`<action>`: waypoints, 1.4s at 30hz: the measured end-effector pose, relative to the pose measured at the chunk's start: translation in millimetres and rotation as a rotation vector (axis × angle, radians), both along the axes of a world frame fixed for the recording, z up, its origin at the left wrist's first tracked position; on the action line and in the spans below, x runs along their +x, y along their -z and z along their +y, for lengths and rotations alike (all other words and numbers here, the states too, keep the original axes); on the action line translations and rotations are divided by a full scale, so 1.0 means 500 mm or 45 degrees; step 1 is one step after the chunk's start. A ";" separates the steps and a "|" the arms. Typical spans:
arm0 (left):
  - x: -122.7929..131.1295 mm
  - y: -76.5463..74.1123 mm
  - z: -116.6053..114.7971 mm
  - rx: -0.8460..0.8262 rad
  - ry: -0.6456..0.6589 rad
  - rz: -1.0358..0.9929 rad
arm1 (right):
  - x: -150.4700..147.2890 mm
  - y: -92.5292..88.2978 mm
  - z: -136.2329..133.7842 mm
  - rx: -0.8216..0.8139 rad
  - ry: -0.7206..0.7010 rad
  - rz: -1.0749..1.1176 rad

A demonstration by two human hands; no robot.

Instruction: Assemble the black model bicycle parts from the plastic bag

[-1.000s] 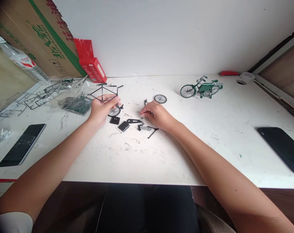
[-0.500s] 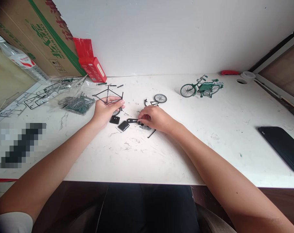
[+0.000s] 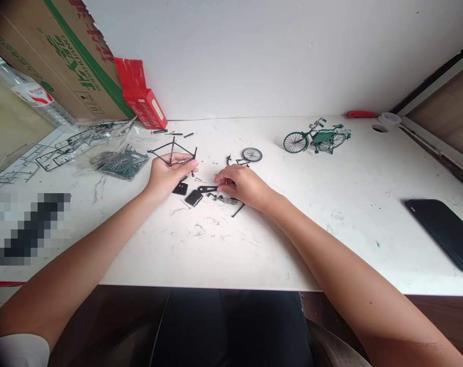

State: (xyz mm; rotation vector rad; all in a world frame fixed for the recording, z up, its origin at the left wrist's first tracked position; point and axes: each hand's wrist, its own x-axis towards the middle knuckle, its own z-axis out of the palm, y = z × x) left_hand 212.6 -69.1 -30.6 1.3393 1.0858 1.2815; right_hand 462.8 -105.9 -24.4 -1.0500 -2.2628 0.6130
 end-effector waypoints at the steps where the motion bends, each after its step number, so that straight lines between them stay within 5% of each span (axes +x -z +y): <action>1: 0.001 0.000 -0.001 0.002 0.006 0.001 | -0.002 0.001 0.000 0.034 0.013 0.027; 9: 0.010 -0.002 -0.020 0.030 0.065 0.069 | -0.009 0.018 0.005 0.206 0.120 0.265; 27: 0.021 0.004 -0.030 0.074 0.059 0.157 | -0.016 0.021 0.003 0.098 0.193 0.338; 42: 0.023 -0.005 -0.041 0.117 0.149 0.196 | -0.016 0.010 -0.002 0.064 0.483 0.504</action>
